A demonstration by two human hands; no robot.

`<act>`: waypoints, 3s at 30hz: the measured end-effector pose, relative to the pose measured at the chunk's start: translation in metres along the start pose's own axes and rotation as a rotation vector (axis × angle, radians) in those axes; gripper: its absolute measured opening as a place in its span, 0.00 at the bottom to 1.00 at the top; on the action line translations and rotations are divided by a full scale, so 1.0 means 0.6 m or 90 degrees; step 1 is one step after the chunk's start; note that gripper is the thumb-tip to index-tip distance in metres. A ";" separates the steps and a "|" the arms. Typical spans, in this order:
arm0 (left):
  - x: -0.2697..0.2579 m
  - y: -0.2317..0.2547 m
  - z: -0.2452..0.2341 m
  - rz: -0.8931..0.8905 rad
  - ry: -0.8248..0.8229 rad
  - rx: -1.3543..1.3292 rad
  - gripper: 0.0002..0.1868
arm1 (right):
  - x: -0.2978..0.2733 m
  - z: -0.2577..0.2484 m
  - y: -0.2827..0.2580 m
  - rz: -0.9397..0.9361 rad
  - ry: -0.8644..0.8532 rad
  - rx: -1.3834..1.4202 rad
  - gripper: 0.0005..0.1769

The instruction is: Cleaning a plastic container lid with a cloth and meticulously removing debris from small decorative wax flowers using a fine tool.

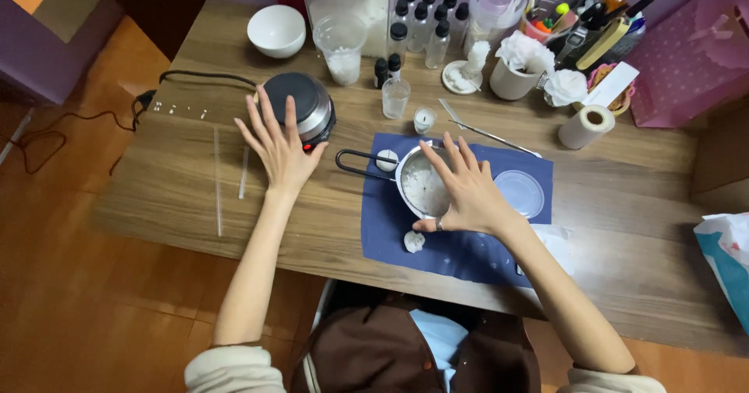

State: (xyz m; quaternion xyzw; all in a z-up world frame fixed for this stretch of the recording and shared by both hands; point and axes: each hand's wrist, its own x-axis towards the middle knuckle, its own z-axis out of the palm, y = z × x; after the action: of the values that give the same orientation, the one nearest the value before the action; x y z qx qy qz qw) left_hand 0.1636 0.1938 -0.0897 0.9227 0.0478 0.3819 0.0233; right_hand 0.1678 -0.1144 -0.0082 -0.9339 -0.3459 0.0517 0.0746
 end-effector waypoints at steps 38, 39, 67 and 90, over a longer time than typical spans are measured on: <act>0.007 -0.054 -0.223 -0.581 -0.658 -0.848 0.12 | -0.063 -0.019 0.227 -0.016 0.019 0.047 0.52; 0.004 -0.067 -0.212 -0.582 -0.667 -0.850 0.12 | -0.065 -0.013 0.234 -0.009 0.014 0.047 0.52; -0.030 -0.267 -0.112 -0.495 -0.461 -0.995 0.42 | 0.027 0.045 0.162 -0.259 -0.004 -0.018 0.48; -0.083 0.147 -0.104 -0.191 -0.510 -0.684 0.10 | 0.358 -0.036 0.328 -0.033 0.096 -0.401 0.31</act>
State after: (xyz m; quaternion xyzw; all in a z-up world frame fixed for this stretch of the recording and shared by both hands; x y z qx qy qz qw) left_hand 0.0907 0.1010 -0.0733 0.8367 -0.0329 -0.0253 0.5461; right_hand 0.4592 -0.1238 -0.0312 -0.9030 -0.3624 -0.1290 -0.1915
